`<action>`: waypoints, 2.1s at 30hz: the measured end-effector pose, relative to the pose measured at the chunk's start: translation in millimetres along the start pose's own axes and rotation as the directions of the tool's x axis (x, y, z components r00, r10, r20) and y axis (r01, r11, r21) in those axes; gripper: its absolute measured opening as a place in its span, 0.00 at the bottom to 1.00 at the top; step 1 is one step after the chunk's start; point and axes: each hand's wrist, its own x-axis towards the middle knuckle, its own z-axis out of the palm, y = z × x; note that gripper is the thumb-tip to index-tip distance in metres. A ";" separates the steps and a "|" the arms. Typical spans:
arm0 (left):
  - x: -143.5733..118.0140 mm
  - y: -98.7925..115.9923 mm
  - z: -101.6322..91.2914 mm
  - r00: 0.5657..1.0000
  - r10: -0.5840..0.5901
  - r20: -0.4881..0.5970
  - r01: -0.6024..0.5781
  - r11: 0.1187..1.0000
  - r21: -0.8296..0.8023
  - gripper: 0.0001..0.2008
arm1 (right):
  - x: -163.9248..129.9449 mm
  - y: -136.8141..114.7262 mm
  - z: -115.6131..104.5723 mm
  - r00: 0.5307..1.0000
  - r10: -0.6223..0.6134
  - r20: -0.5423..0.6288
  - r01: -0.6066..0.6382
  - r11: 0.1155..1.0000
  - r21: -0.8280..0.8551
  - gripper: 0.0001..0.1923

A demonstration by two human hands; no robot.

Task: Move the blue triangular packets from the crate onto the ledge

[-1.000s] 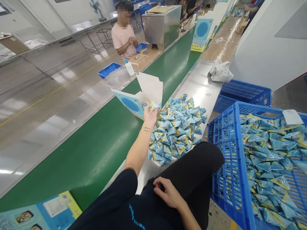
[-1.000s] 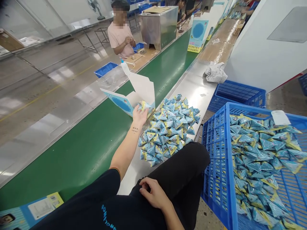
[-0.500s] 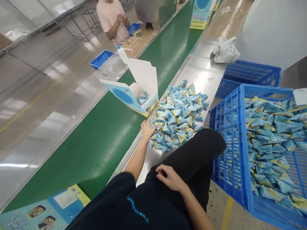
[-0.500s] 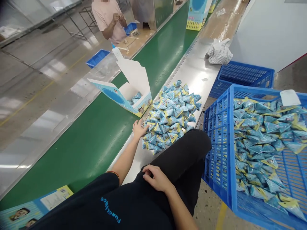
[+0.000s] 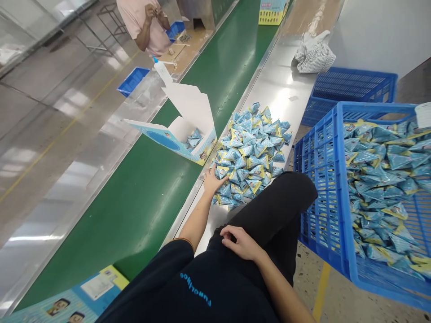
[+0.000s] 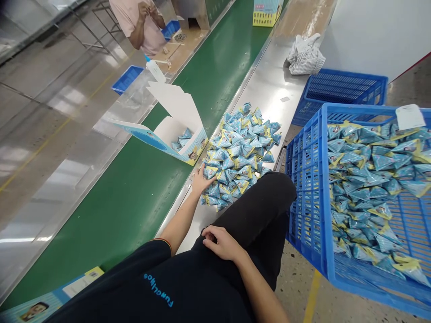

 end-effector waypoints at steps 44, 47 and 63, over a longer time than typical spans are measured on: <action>-57.8 105.0 -113.6 0.989 0.116 0.093 0.128 -0.350 -0.928 0.23 | 4.0 -4.3 3.6 0.997 0.052 -0.048 -0.052 0.999 0.000 0.06; -59.1 112.3 -110.1 0.988 0.140 0.072 0.121 -0.385 -0.915 0.21 | 5.6 -1.4 5.4 0.997 0.058 -0.053 -0.058 0.998 0.000 0.06; -65.9 127.1 -92.0 0.957 0.205 0.205 0.271 -0.384 -0.882 0.23 | 5.8 16.0 8.5 0.995 0.079 -0.062 -0.080 0.997 -0.019 0.09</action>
